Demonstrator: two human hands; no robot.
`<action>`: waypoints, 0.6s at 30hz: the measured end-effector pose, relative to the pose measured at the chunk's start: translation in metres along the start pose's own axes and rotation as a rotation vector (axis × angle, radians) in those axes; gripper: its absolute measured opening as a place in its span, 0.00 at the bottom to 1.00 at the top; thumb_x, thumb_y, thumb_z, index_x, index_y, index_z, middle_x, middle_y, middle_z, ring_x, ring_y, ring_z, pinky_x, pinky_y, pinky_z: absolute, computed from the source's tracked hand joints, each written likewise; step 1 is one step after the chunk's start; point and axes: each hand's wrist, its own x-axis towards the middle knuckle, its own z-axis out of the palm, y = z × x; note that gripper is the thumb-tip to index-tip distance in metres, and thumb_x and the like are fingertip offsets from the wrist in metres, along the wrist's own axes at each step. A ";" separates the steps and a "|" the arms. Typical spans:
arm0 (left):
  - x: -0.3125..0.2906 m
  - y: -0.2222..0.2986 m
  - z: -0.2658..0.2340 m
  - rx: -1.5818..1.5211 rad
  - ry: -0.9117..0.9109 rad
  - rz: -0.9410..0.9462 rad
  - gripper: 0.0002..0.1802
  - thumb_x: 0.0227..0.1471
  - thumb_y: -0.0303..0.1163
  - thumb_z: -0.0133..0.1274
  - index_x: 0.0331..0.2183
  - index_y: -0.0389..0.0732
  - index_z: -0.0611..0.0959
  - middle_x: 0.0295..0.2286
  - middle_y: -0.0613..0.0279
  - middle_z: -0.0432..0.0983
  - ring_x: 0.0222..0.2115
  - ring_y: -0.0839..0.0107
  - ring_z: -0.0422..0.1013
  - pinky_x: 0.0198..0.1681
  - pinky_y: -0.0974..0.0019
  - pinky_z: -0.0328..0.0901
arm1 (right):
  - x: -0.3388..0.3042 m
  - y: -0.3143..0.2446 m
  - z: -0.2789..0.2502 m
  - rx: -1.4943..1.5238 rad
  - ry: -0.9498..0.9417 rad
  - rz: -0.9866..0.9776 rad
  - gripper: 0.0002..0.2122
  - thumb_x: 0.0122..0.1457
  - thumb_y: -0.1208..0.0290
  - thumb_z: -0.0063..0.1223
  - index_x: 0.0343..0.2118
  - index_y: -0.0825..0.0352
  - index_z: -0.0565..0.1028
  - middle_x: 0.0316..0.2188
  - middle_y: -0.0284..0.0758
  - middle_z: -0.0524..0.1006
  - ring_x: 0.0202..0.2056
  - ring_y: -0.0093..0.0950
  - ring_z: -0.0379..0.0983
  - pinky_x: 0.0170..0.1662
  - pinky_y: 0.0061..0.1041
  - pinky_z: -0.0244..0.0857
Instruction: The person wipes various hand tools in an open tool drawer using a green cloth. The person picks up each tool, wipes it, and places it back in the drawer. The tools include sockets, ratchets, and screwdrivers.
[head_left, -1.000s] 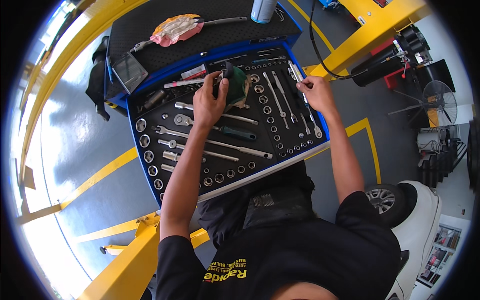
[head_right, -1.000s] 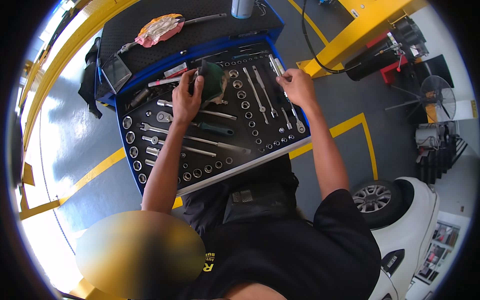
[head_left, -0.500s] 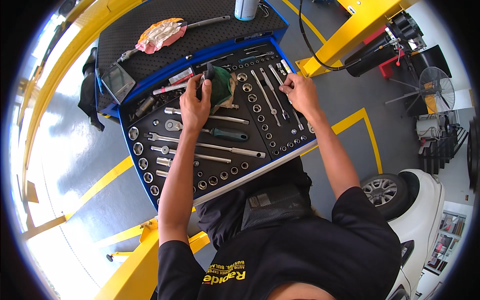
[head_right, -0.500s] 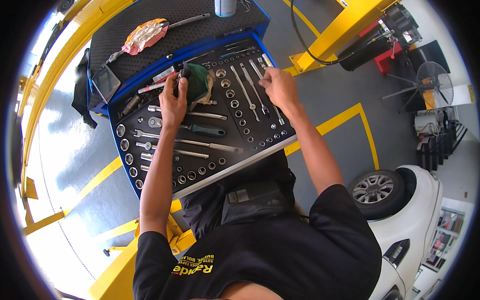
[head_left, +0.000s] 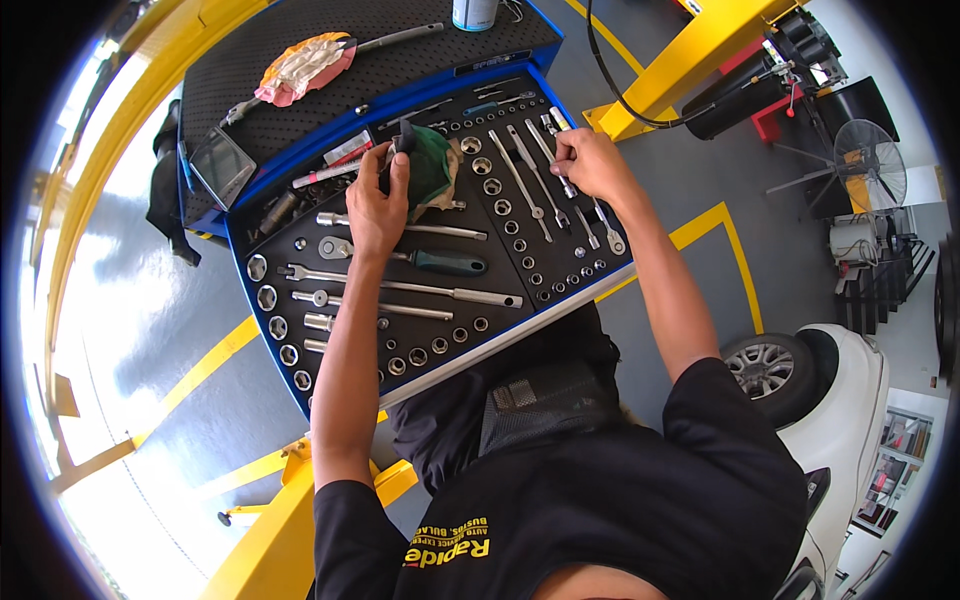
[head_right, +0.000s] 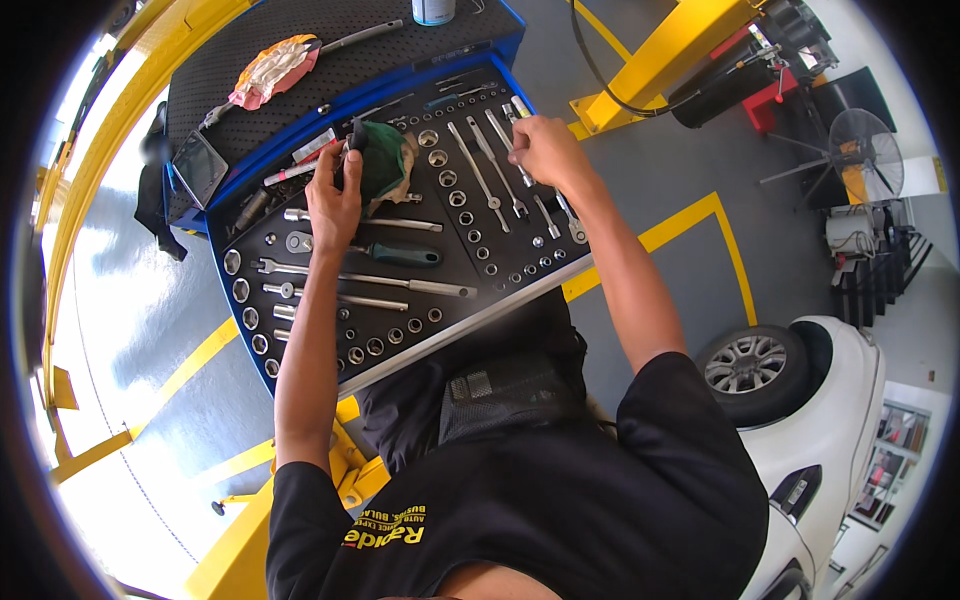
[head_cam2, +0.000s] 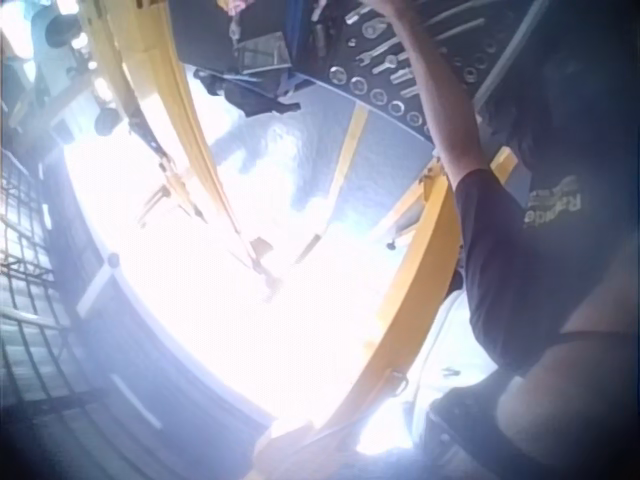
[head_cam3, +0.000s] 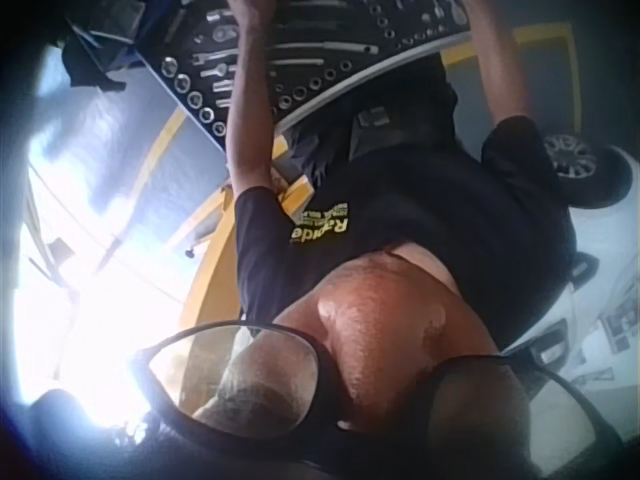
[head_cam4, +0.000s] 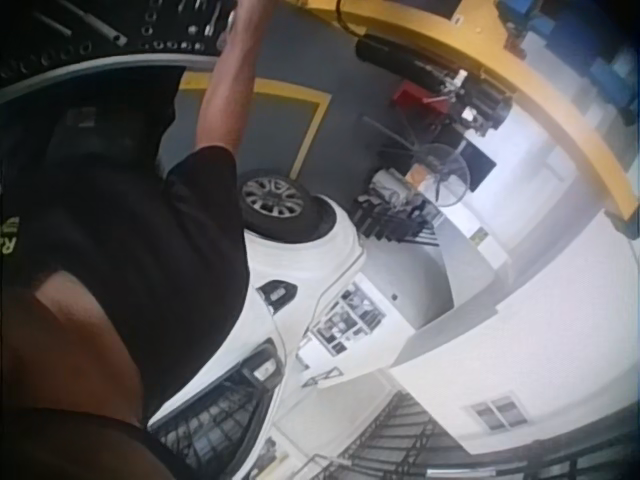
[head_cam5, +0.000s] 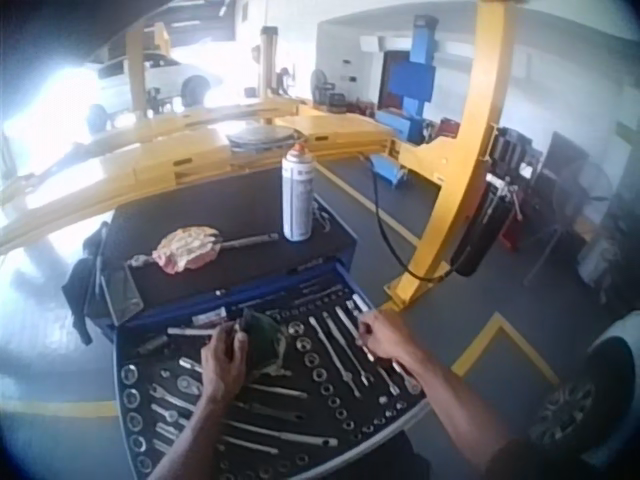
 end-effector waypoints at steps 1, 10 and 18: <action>0.000 0.000 0.000 0.003 0.002 0.002 0.24 0.68 0.47 0.53 0.49 0.35 0.81 0.35 0.47 0.85 0.36 0.52 0.82 0.41 0.56 0.72 | 0.001 0.001 0.000 0.000 -0.010 0.005 0.10 0.52 0.73 0.71 0.26 0.69 0.78 0.25 0.45 0.81 0.31 0.45 0.80 0.37 0.42 0.69; 0.000 0.001 0.000 0.013 -0.005 0.003 0.23 0.67 0.47 0.53 0.49 0.35 0.81 0.36 0.47 0.85 0.36 0.53 0.83 0.42 0.57 0.73 | 0.004 -0.007 -0.004 -0.138 -0.046 0.056 0.11 0.52 0.70 0.71 0.23 0.66 0.76 0.26 0.42 0.82 0.34 0.44 0.80 0.37 0.42 0.70; 0.000 0.000 0.000 0.009 -0.016 -0.012 0.24 0.67 0.47 0.53 0.49 0.35 0.81 0.36 0.47 0.85 0.37 0.53 0.83 0.42 0.57 0.72 | 0.027 -0.005 -0.013 -0.054 -0.229 0.149 0.12 0.58 0.66 0.69 0.25 0.68 0.80 0.24 0.39 0.84 0.28 0.35 0.82 0.35 0.37 0.74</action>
